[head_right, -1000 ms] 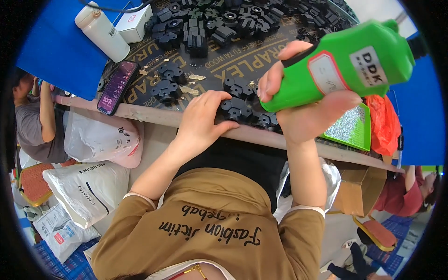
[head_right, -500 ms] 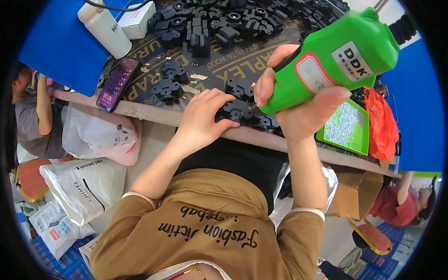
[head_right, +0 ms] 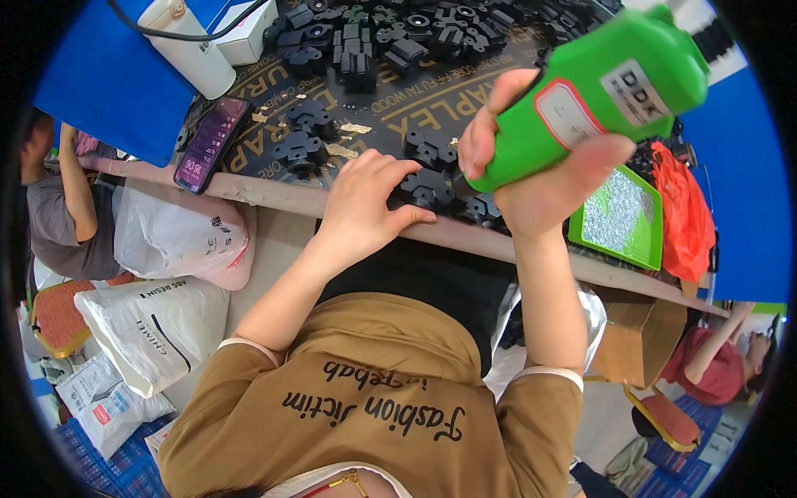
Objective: Assembling small plastic components at a factory workbench using an electric screwdriver.
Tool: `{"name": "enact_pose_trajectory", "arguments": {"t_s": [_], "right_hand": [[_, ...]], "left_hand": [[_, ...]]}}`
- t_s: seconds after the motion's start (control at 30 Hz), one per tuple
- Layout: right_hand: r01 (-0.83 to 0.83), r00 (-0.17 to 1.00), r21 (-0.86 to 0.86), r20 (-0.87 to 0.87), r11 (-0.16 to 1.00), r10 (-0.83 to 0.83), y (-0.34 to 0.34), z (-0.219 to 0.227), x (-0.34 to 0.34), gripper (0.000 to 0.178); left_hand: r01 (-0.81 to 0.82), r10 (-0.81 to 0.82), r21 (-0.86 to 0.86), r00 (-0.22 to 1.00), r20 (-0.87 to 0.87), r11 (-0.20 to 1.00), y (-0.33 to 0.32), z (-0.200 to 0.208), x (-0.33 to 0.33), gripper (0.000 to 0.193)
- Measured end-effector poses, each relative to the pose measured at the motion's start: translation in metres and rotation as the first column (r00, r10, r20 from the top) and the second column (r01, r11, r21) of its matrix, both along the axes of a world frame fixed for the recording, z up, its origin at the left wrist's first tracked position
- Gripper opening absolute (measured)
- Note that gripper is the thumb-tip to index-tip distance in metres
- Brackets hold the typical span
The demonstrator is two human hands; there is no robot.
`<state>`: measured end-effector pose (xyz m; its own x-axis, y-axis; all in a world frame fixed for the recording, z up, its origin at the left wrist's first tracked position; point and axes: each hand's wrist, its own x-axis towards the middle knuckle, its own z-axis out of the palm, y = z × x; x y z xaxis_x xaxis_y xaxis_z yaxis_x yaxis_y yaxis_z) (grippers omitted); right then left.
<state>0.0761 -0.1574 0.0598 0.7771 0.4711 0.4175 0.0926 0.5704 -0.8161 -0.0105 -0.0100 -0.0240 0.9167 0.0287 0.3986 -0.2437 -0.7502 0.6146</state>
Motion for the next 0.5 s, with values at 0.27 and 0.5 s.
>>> {"name": "enact_pose_trajectory", "arguments": {"t_s": [0.27, 0.5], "right_hand": [[-0.034, 0.996, -0.008, 0.085, 0.999, 0.035, 0.009, 0.034, -0.008, 0.102], [-0.074, 0.990, -0.060, 0.120, 0.995, 0.080, 0.035, 0.016, 0.001, 0.099]], "left_hand": [[0.001, -0.001, 0.001, 1.000, -0.008, 1.000, 0.003, -0.001, 0.002, 0.048], [0.001, -0.001, 0.003, 0.996, -0.094, 1.000, 0.005, 0.003, 0.004, 0.049]]}}
